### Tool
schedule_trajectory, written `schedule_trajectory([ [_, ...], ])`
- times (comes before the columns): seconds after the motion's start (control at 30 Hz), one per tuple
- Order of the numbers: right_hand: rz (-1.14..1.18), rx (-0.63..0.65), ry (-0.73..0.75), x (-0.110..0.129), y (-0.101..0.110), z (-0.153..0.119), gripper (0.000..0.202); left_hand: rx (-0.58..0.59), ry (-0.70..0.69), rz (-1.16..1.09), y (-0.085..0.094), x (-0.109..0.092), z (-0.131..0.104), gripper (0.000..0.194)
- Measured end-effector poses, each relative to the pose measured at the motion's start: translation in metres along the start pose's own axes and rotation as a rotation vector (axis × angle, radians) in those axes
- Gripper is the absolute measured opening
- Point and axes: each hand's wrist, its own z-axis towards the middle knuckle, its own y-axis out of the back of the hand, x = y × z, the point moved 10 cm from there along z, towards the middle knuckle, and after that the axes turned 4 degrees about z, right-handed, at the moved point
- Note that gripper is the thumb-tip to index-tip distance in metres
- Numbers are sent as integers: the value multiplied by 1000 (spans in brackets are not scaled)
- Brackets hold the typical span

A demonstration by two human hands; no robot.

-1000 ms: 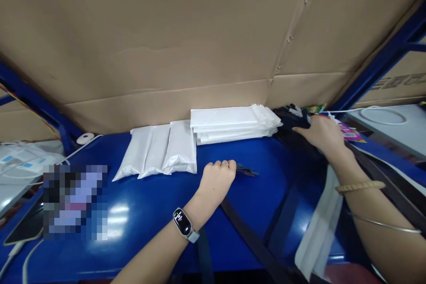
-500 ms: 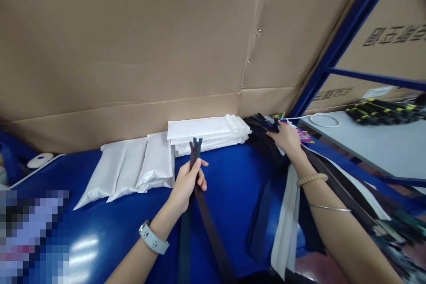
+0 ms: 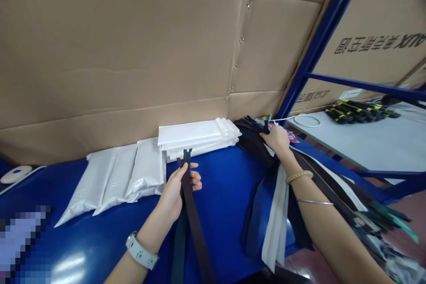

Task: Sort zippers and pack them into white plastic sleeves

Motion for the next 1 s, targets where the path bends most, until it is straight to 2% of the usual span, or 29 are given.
schedule_trajectory([
  [0.2, 46, -16, -66, -3, 10, 0, 39, -31, -31, -25, 3, -1, 1, 27],
  [0.33, 44, 25, -35, 4, 14, -3, 38, -50, -23, -73, 6, -1, 2, 27],
  [0.43, 38, 4, -34, 7, 19, -6, 38, -69, -13, -86, 8, -1, 1, 29],
  [0.57, 90, -70, -24, 6, 36, -6, 40, -67, -19, -108, 7, 0, 1, 29],
  [0.7, 294, -129, 52, 12, 62, -8, 39, -121, -17, -165, 12, 3, 2, 21],
  [0.77, 451, -125, 101, 25, 71, -18, 39, -148, -4, -190, 13, 5, 0, 18],
  [0.83, 616, -70, 176, 49, 74, -35, 40, -185, -11, -198, 15, 5, -3, 18],
  [0.93, 798, 66, 307, 100, 68, -76, 40, -206, -64, -208, 12, -1, -9, 18],
  [1.0, 837, 173, 383, 135, 59, -110, 37, -182, -102, -236, 8, -5, -12, 16],
])
